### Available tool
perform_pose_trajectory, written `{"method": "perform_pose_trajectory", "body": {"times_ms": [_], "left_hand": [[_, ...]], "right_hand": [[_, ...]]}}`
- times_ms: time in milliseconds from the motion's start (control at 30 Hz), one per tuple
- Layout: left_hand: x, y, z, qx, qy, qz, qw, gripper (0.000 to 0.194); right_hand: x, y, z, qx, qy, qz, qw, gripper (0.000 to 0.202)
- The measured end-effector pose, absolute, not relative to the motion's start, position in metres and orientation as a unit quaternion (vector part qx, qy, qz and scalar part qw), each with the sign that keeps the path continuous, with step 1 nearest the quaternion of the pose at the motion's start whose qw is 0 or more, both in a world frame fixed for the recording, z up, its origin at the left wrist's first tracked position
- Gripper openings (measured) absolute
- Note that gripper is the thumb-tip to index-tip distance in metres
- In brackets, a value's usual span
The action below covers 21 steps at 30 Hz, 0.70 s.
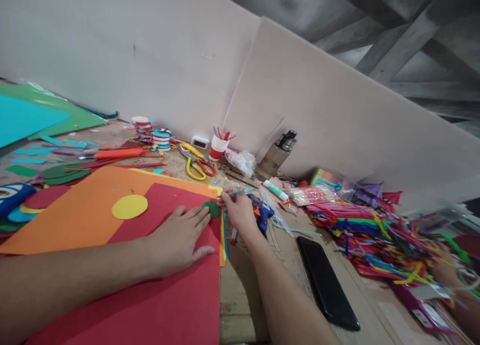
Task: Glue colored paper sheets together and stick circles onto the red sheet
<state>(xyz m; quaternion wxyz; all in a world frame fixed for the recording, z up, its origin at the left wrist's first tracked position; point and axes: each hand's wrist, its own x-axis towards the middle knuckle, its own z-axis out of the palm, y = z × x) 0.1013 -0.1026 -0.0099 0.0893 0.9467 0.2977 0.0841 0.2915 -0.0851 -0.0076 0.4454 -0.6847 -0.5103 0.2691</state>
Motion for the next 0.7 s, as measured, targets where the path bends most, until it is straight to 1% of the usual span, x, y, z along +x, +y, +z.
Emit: {"method": "perform_pose_trajectory", "body": {"times_ms": [167,367,500,700], "left_hand": [[0.1007,-0.1008,-0.0057,0.946,0.297,0.082,0.1,0.072],[0.1018,-0.098,-0.0023,0.946,0.299,0.076,0.098,0.072],[0.103,-0.0974,-0.0015,0.946,0.3,0.081,0.099,0.071],[0.1029,-0.0987,-0.0037,0.945,0.301,0.084,0.096,0.071]], "right_hand": [[0.2955,-0.085,-0.0075,-0.689,-0.504,0.24,0.462,0.015],[0.2928,-0.0869,-0.0046,-0.675,-0.512,0.24,0.474,0.015],[0.2892,-0.0871,-0.006,-0.667,-0.53,0.261,0.454,0.014],[0.2919,-0.0848,-0.0111,-0.693,-0.557,0.221,0.402,0.015]]}}
